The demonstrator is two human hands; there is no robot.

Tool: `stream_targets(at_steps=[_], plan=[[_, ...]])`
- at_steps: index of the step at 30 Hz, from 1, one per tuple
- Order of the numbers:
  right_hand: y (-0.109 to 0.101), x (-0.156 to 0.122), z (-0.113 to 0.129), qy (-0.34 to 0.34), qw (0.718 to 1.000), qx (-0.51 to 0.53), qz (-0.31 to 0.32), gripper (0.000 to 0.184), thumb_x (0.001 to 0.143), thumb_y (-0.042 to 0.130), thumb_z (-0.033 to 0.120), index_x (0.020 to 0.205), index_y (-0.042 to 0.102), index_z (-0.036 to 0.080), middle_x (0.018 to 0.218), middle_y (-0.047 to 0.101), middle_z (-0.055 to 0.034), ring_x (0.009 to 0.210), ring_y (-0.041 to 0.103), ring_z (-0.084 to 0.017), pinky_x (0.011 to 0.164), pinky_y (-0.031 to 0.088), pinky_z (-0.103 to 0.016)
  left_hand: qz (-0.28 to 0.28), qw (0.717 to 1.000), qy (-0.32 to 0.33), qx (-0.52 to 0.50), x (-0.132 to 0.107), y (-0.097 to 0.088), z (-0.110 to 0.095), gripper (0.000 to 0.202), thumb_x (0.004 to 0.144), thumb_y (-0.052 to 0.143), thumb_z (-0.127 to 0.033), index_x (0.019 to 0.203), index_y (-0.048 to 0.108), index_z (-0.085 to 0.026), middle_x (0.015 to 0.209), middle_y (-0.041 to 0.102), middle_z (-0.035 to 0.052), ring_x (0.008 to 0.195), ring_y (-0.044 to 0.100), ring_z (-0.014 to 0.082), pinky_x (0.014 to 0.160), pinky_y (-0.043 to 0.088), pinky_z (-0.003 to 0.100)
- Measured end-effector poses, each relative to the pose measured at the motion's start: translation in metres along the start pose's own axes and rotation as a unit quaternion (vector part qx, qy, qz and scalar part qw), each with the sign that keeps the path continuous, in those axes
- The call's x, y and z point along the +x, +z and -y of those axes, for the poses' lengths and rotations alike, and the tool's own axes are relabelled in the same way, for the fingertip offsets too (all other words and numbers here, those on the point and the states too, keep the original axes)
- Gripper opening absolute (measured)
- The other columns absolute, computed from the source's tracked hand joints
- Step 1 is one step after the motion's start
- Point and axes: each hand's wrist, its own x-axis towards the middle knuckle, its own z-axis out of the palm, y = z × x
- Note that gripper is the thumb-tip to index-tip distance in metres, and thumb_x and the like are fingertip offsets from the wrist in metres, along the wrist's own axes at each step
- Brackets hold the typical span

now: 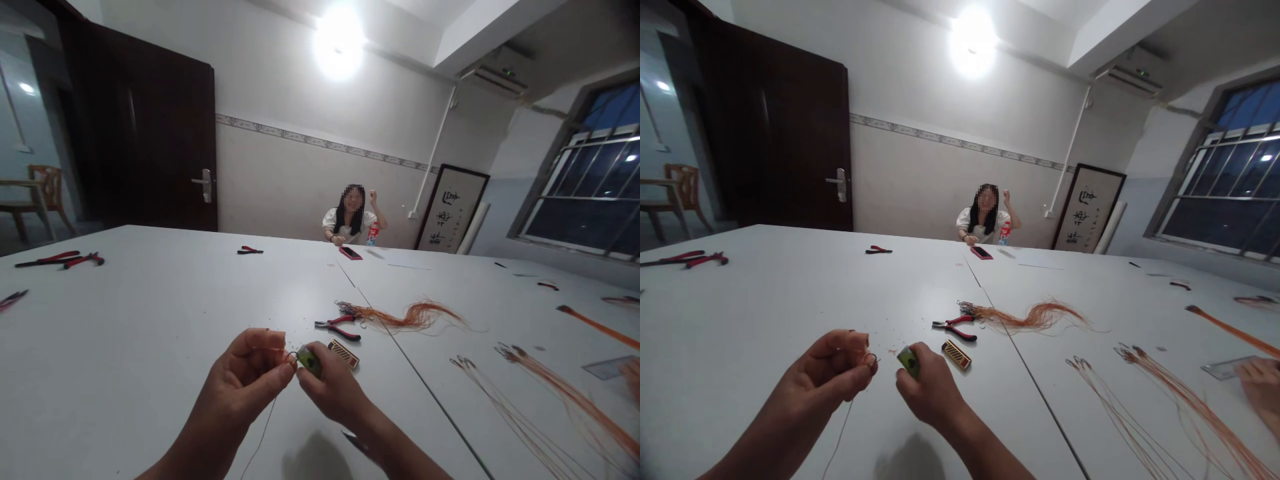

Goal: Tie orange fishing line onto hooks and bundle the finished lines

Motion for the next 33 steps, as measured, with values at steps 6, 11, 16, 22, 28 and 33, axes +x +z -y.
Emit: stream_targets(at_steps=[6, 11, 16, 22, 28, 33], plan=[[-0.027, -0.018, 0.046, 0.007, 0.952, 0.302, 0.043, 0.03, 0.08, 0.057, 0.036, 0.104, 0.055, 0.019, 0.066, 0.046, 0.0054, 0.047, 0.034, -0.006, 0.043, 0.033, -0.019, 0.012, 1.0, 0.001, -0.018, 0.0, 0.002, 0.004, 0.019, 0.072, 0.073, -0.02, 0.085, 0.061, -0.027, 0.069, 0.058, -0.0068, 0.065, 0.053, 0.0074, 0.059, 0.045, 0.015], [-0.026, -0.027, 0.06, -0.055, 0.935, 0.349, -0.041, 0.009, 0.077, 0.064, 0.024, 0.084, 0.062, 0.019, 0.076, 0.062, -0.0005, 0.065, 0.052, -0.011, 0.059, 0.043, -0.023, 0.018, 0.999, -0.001, -0.028, -0.001, 0.005, 0.002, 0.02, 0.069, 0.074, -0.018, 0.083, 0.061, -0.025, 0.07, 0.058, -0.0063, 0.068, 0.053, 0.0082, 0.064, 0.046, 0.017], [-0.025, -0.026, 0.061, -0.093, 0.961, 0.24, -0.101, 0.009, 0.078, 0.053, 0.019, 0.071, 0.058, 0.017, 0.062, 0.055, 0.002, 0.054, 0.046, -0.01, 0.052, 0.04, -0.022, 0.014, 1.0, -0.009, -0.02, -0.003, 0.007, -0.002, 0.018, 0.069, 0.075, -0.02, 0.08, 0.061, -0.024, 0.067, 0.058, -0.0058, 0.066, 0.053, 0.0081, 0.064, 0.046, 0.017], [-0.021, -0.025, 0.06, -0.127, 0.964, 0.186, -0.14, 0.01, 0.073, 0.049, 0.017, 0.063, 0.05, 0.018, 0.053, 0.043, 0.0054, 0.047, 0.035, -0.009, 0.044, 0.031, -0.021, 0.031, 0.998, 0.014, -0.047, -0.005, 0.007, 0.002, 0.022, 0.065, 0.077, -0.018, 0.078, 0.061, -0.021, 0.065, 0.062, -0.0044, 0.063, 0.055, 0.0089, 0.061, 0.047, 0.018], [-0.019, -0.028, 0.053, -0.121, 0.963, 0.218, -0.106, 0.011, 0.076, 0.051, 0.02, 0.065, 0.049, 0.019, 0.053, 0.039, 0.0064, 0.047, 0.03, -0.008, 0.042, 0.028, -0.02, 0.035, 0.994, -0.003, -0.105, -0.006, 0.01, 0.001, 0.024, 0.06, 0.08, -0.014, 0.074, 0.061, -0.019, 0.064, 0.063, -0.0036, 0.062, 0.056, 0.0083, 0.06, 0.046, 0.019], [-0.018, -0.033, 0.053, -0.029, 0.945, 0.321, -0.051, 0.022, 0.08, 0.056, 0.035, 0.066, 0.051, 0.019, 0.055, 0.044, 0.0053, 0.048, 0.032, -0.008, 0.046, 0.03, -0.019, 0.058, 0.982, -0.021, -0.179, -0.006, 0.012, 0.004, 0.025, 0.057, 0.082, -0.013, 0.071, 0.062, -0.018, 0.06, 0.064, -0.0034, 0.055, 0.056, 0.0061, 0.055, 0.044, 0.017]])
